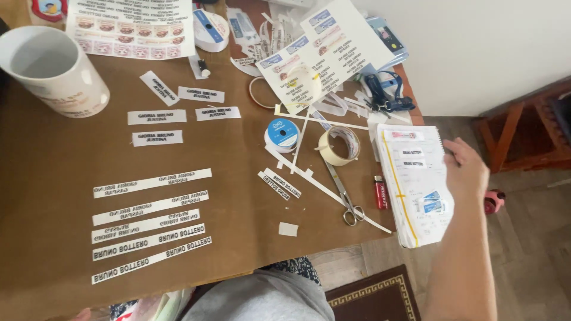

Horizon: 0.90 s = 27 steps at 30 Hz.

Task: Cutting printed labels from a sheet and organizing them on a workspace

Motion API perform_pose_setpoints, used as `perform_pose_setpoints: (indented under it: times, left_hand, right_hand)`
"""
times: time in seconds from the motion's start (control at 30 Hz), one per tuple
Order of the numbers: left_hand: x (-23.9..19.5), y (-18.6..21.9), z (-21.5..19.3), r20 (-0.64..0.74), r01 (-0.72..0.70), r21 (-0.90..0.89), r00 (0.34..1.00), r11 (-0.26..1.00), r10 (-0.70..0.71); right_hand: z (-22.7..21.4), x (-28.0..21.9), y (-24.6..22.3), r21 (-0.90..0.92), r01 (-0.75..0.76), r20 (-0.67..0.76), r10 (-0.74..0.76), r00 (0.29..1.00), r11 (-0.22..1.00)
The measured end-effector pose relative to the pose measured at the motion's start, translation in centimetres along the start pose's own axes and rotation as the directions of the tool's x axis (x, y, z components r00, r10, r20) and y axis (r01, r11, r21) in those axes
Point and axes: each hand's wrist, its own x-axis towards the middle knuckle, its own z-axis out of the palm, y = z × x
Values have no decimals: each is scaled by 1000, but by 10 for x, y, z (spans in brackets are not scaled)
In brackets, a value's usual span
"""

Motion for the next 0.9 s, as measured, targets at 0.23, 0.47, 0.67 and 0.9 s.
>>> perform_pose_setpoints:
  times: [0.23, 0.47, 0.67, 0.9]
  left_hand:
    - [48, 56, -44, -16, 151, 140, 988, 978, -150]
    - [57, 68, -46, -76, 380, 147, 925, 913, -373]
    - [62, 62, -43, 5, 335, 197, 939, 921, -343]
    - [57, 58, -42, 97, 322, 196, 933, 926, -346]
  right_hand:
    - [48, -3, 33, -85, 698, -183, -700, 690, 711]
    - [109, -120, -68, -37, 884, 21, -884, 467, 466]
    - [142, -224, -142, 88, 992, -71, -993, -89, -95]
    - [155, -252, -158, 185, 981, 43, -997, -68, -59]
